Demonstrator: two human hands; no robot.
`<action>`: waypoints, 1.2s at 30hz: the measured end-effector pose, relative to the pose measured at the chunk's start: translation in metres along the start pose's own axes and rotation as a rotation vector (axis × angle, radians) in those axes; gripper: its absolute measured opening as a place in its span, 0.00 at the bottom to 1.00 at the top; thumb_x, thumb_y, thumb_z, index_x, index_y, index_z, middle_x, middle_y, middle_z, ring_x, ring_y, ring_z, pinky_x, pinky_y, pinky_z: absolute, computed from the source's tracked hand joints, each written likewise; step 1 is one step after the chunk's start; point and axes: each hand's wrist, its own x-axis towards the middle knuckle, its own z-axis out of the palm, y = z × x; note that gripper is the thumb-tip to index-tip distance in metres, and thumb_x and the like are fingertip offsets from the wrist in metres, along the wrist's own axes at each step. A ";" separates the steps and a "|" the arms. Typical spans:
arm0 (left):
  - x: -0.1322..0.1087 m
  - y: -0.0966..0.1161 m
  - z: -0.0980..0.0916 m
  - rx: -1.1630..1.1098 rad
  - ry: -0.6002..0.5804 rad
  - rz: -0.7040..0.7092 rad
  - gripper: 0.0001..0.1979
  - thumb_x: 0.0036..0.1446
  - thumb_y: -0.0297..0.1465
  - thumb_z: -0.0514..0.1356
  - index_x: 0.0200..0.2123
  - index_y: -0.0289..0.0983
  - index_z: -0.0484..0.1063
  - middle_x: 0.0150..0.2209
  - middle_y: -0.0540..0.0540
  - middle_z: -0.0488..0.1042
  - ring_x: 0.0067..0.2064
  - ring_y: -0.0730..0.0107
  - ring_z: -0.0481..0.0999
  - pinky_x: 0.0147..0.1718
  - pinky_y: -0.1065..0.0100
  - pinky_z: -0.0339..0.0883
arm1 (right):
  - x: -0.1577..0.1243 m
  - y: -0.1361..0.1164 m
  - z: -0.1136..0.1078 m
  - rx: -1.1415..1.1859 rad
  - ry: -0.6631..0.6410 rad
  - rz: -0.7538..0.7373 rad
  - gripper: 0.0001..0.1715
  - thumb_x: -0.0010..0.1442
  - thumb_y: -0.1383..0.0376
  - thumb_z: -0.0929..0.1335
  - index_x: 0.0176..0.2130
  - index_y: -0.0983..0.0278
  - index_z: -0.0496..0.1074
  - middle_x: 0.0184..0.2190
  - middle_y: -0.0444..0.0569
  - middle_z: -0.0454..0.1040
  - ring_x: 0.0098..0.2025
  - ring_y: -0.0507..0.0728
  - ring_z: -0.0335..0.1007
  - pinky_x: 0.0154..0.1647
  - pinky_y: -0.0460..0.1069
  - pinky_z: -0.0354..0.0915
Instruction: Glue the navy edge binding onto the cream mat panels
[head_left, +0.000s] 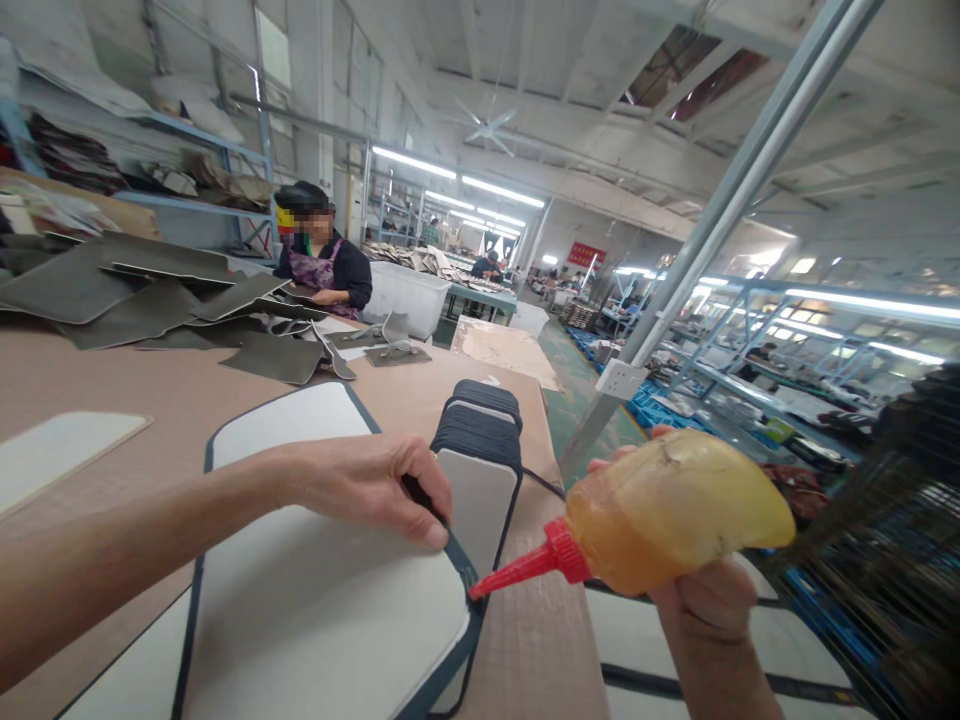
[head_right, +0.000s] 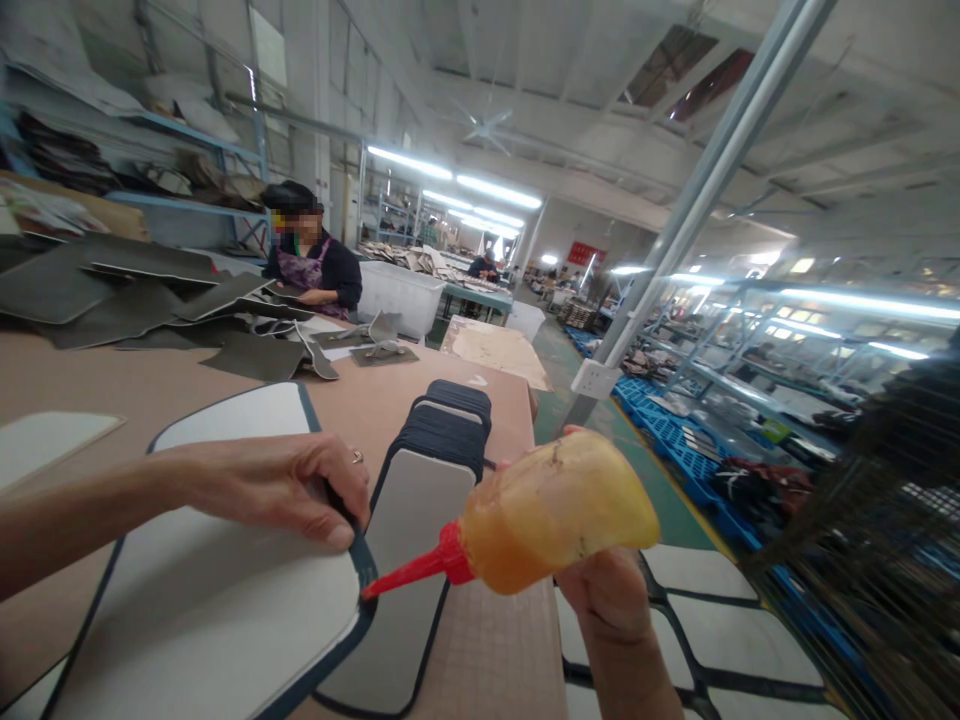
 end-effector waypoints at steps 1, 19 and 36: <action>0.000 -0.001 0.000 -0.008 0.006 -0.007 0.16 0.56 0.41 0.62 0.32 0.33 0.80 0.27 0.47 0.71 0.32 0.68 0.66 0.28 0.70 0.56 | 0.000 0.001 0.000 0.002 0.012 -0.010 0.36 0.36 0.58 0.81 0.46 0.52 0.75 0.37 0.43 0.81 0.36 0.62 0.79 0.39 0.55 0.76; 0.000 -0.015 -0.002 -0.009 0.265 -0.120 0.19 0.57 0.44 0.59 0.31 0.33 0.78 0.26 0.49 0.68 0.30 0.70 0.64 0.27 0.70 0.54 | -0.010 0.017 -0.020 -0.031 0.148 -0.037 0.33 0.42 0.57 0.78 0.49 0.49 0.73 0.42 0.47 0.81 0.38 0.64 0.79 0.44 0.59 0.74; -0.003 -0.036 -0.001 -0.090 0.276 -0.135 0.23 0.60 0.49 0.54 0.31 0.34 0.73 0.26 0.51 0.63 0.28 0.73 0.61 0.24 0.73 0.54 | -0.008 0.020 -0.022 -0.024 0.070 0.025 0.29 0.42 0.55 0.78 0.46 0.50 0.76 0.39 0.47 0.81 0.39 0.67 0.79 0.57 0.68 0.63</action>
